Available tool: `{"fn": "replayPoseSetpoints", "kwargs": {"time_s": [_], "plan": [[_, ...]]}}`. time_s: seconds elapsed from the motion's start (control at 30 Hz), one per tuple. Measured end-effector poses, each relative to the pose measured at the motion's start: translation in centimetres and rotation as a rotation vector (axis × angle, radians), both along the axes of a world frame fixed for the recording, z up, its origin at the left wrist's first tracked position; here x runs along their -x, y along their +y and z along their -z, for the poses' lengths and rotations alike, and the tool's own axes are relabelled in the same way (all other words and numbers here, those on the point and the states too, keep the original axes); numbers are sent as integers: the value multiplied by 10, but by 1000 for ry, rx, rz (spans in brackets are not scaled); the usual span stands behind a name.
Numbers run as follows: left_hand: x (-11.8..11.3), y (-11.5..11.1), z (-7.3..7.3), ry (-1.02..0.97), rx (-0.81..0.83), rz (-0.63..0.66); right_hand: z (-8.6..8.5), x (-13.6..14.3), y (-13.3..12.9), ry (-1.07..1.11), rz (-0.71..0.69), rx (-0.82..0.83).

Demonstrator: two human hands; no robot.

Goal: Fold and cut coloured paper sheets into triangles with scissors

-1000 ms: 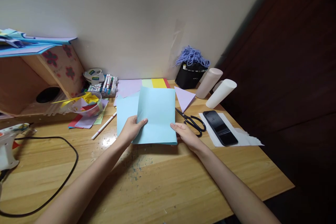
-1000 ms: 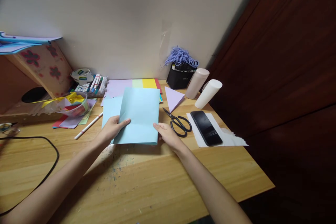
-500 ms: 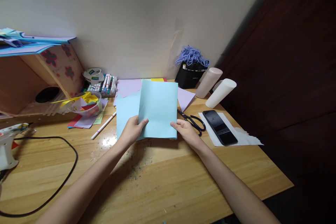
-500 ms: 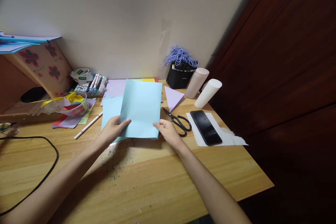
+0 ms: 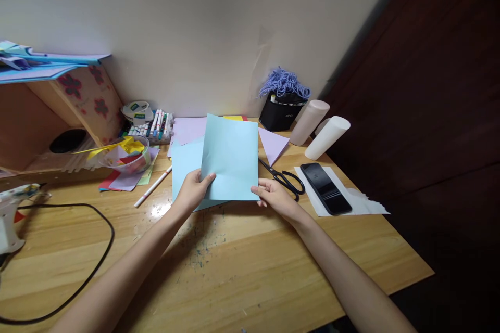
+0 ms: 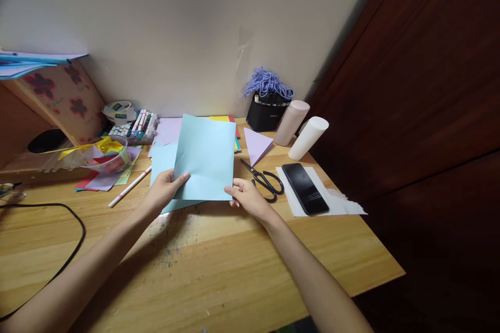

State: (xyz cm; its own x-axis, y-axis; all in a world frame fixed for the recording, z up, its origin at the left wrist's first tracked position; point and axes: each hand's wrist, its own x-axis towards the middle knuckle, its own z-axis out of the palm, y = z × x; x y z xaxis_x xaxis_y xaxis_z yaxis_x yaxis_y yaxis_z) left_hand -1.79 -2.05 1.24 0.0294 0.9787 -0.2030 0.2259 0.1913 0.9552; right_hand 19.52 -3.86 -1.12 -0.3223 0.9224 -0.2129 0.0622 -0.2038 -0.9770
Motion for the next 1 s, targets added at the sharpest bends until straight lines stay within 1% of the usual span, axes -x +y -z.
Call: {"fn": "replayPoseSetpoints", "kwargs": {"time_s": [0.1,0.3,0.47,0.67,0.73,0.8,0.87,0.93,1.0], "plan": [[0,1,1,-6,0,-2,1,0,0,-3,-8,-8],[1,1,4,-16,-9,10,-3,-7,-2,7,-124,70],[1,1,3,5,-15,24,-5,-8,-2,3,-144,62],[1,0,0,62,-61,56,-4,-5,-1,33,-117,74],[3,0,-2,62,-56,122,-3,-5,-1,2,-76,70],[7,2,-3,44,-27,195,-2,-5,0,-47,1,38],[10,4,-1,13,12,211,1,-5,1,-71,75,-1],[8,4,3,-54,21,127,5,-2,2,-71,145,-39],[1,1,8,-164,9,-13,9,3,2,-80,242,-88]]}}
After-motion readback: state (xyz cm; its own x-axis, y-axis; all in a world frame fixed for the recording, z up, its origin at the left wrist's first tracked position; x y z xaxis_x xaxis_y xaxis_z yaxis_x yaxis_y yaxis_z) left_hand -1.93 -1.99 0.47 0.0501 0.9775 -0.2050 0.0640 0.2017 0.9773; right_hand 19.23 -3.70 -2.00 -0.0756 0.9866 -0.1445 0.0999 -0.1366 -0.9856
